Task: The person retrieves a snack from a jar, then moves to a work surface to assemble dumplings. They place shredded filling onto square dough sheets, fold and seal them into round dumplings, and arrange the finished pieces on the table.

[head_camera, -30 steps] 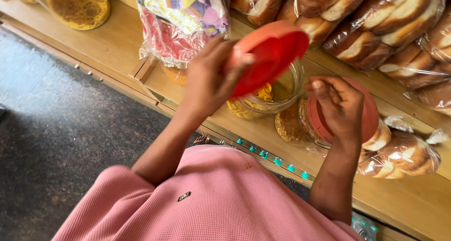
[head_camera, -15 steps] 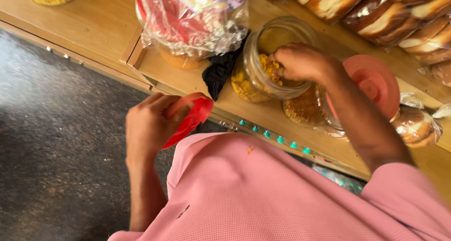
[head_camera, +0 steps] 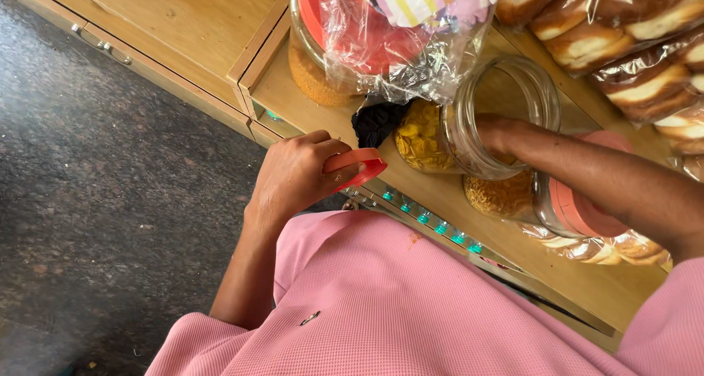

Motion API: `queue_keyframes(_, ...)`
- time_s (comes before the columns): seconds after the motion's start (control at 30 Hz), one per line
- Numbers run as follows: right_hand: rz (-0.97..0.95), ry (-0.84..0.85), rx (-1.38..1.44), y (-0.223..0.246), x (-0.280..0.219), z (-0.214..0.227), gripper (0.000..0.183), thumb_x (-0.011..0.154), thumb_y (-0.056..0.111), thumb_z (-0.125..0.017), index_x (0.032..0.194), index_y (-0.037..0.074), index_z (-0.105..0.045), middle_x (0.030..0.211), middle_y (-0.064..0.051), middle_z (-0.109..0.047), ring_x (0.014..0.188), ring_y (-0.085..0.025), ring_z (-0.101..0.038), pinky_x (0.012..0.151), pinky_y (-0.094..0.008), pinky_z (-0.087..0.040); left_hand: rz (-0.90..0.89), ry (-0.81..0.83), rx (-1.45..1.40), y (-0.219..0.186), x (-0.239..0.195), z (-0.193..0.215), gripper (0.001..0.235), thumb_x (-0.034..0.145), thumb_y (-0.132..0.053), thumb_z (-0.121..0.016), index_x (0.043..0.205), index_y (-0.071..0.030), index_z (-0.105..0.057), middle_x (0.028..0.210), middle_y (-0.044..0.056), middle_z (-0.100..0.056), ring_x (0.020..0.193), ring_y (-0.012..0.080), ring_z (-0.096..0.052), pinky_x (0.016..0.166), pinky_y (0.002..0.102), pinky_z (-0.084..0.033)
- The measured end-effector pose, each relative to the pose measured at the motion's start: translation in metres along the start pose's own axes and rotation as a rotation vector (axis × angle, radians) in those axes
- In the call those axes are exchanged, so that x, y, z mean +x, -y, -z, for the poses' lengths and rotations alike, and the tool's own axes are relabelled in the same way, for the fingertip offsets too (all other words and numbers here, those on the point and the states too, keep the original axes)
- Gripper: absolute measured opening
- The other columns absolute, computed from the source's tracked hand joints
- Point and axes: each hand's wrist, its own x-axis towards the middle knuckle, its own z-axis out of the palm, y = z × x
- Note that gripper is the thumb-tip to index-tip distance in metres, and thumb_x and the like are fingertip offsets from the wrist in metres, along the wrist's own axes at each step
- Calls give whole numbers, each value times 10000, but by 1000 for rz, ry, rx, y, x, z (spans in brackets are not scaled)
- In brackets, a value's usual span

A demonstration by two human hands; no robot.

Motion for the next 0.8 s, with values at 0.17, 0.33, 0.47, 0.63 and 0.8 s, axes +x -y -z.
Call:
queue_keyframes(0.17,-18,7,19,0,0,-2,415,790,191,-781,1189,92,-722,1121,-159,-729,1040,-333,-674,884,-448,-532,-55,-2,-39,-2,-6,2,202,796,-289,-819,939,-147,-795,812,66,-699,731,309,-700,658,437,-559)
queue_keyframes(0.33,-54,27,-7,5,-2,8,404,793,182,-780,1184,95,-725,1102,-153,-734,1018,-321,-680,869,-438,-534,-38,-25,-55,-15,-9,5,247,772,-324,-822,948,-150,-801,831,69,-715,733,326,-705,655,441,-562)
queue_keyframes(0.47,-61,23,-7,8,-3,7,395,795,174,-778,1179,97,-727,1088,-148,-737,1000,-311,-685,857,-430,-536,-19,-7,-45,-29,-12,8,258,797,-346,-818,960,-145,-803,828,75,-712,724,323,-705,647,436,-562)
queue_keyframes(0.63,-64,27,-10,4,-5,7,385,798,165,-777,1174,100,-730,1069,-142,-742,977,-299,-690,841,-420,-539,5,-6,-35,-44,-13,9,281,808,-366,-808,971,-137,-800,819,64,-712,697,304,-706,630,417,-564)
queue_keyframes(0.8,-73,29,-19,1,-6,8,374,801,156,-775,1169,103,-733,1051,-136,-746,955,-287,-696,826,-410,-541,-7,0,-2,-55,-11,9,284,823,-379,-814,967,-136,-801,832,55,-715,705,301,-708,624,414,-554)
